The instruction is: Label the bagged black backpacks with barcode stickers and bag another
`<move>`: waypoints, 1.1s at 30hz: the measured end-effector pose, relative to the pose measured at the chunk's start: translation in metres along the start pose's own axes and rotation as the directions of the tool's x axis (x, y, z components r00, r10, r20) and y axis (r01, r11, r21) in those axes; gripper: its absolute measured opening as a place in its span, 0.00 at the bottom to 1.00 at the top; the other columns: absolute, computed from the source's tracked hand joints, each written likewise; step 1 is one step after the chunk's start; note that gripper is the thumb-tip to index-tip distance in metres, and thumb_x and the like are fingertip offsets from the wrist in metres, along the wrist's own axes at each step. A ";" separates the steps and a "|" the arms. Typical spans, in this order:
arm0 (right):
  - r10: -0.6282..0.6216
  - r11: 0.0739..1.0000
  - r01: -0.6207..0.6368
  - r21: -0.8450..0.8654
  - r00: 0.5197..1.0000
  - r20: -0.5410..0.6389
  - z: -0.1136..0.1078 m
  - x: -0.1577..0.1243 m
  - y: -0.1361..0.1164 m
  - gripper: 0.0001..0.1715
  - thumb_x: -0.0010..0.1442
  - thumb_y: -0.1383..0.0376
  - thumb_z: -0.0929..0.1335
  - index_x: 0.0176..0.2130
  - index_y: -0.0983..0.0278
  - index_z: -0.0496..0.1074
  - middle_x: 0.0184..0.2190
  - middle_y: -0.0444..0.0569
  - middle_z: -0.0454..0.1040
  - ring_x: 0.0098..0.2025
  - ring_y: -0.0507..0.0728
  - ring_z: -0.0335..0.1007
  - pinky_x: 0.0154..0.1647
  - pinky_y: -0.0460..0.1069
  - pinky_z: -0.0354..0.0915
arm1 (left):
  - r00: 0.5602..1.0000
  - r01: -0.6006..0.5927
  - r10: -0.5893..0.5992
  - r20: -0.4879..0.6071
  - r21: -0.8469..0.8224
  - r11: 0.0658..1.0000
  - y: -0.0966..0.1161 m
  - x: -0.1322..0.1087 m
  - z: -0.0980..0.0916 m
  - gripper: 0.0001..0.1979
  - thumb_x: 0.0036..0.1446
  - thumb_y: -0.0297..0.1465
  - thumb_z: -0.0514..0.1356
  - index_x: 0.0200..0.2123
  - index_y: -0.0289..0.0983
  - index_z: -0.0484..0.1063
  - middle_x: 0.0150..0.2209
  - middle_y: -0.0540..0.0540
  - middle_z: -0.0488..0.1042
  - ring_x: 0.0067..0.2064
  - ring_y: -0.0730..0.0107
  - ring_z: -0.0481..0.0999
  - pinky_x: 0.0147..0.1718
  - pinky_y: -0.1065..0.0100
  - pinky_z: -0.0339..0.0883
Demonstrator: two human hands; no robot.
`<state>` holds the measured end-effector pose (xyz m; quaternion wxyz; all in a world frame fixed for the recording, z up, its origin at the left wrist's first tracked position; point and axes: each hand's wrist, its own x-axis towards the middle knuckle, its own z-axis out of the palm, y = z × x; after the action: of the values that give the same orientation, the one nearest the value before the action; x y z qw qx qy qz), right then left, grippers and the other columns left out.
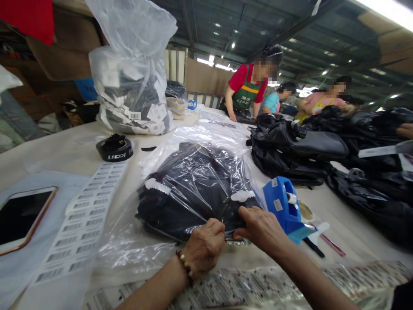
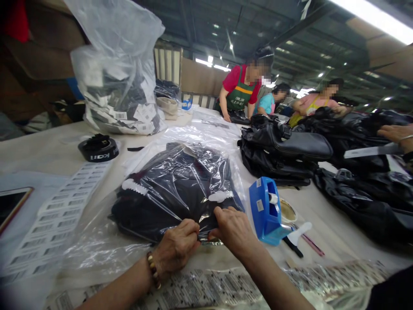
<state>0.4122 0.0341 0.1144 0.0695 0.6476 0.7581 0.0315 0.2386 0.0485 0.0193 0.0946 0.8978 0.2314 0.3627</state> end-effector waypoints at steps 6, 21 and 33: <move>-0.077 0.990 0.119 0.077 0.907 -0.414 0.022 -0.024 -0.001 0.04 0.55 0.70 0.67 0.29 0.63 0.67 0.24 0.44 0.68 0.28 0.53 0.63 0.27 0.47 0.54 | 1.000 0.021 -0.021 0.022 -0.011 1.000 0.002 0.002 -0.004 0.04 0.54 0.22 0.54 0.28 0.35 0.64 0.33 0.47 0.69 0.37 0.68 0.67 0.29 0.71 0.68; -0.103 0.945 0.298 0.133 0.658 -0.746 0.101 -0.038 -0.029 0.11 0.62 0.58 0.63 0.37 0.62 0.69 0.32 0.48 0.71 0.33 0.53 0.68 0.34 0.46 0.64 | 0.975 -0.198 0.163 0.152 0.253 0.947 -0.006 -0.016 -0.029 0.04 0.53 0.26 0.55 0.27 0.34 0.66 0.34 0.44 0.69 0.40 0.66 0.67 0.47 0.64 0.65; -0.041 0.961 0.229 0.157 0.678 -0.734 0.098 -0.037 -0.031 0.16 0.63 0.54 0.60 0.34 0.61 0.70 0.31 0.47 0.72 0.32 0.53 0.69 0.35 0.47 0.63 | 0.998 -0.059 0.032 0.058 0.572 0.818 -0.038 -0.102 -0.113 0.09 0.52 0.19 0.50 0.30 0.33 0.69 0.54 0.38 0.67 0.60 0.58 0.59 0.61 0.49 0.47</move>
<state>0.4016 -0.0112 0.0158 -0.3104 0.5277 0.7678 0.1888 0.0830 0.0325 0.0259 -0.1834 0.8979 0.3060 0.2579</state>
